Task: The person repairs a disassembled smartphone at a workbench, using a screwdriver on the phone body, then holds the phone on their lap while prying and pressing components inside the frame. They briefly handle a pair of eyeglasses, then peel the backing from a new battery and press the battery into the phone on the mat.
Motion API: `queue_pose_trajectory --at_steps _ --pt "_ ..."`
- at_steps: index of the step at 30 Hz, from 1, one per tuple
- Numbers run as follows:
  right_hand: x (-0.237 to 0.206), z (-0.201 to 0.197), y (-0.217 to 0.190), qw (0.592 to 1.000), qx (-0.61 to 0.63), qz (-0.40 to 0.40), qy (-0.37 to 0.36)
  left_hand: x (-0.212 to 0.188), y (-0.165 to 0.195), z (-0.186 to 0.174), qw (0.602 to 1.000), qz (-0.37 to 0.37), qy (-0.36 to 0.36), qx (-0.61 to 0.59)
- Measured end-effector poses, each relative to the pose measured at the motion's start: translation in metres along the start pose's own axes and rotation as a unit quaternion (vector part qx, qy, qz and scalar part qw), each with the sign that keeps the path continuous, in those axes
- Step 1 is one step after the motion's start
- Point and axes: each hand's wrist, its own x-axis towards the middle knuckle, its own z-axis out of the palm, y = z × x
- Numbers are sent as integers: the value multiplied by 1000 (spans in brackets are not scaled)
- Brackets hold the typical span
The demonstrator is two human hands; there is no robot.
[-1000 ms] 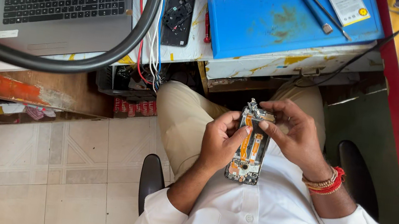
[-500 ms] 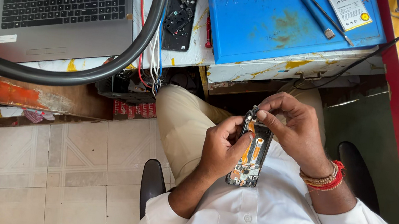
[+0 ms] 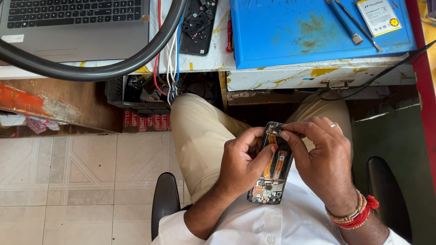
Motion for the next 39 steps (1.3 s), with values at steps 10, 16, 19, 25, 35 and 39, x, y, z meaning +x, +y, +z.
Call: queue_pose_trajectory --at_steps 10,16,19,25,35,39 --pt "6 11 -4 995 -75 -48 37 6 -3 -6 1000 4 1 -18" --pt "9 17 1 994 -94 -46 32 11 -8 -6 1000 -8 5 -25" --pt "8 17 3 995 -85 -47 29 11 -9 -7 1000 -5 4 -30" --pt "4 16 5 997 -59 -54 23 7 -10 -6 999 2 -3 -43" --pt "3 19 13 996 -72 -50 7 10 -19 -6 996 -2 -14 -89" --pt "5 20 12 994 -89 -64 4 10 -23 -6 995 -6 -11 -94"
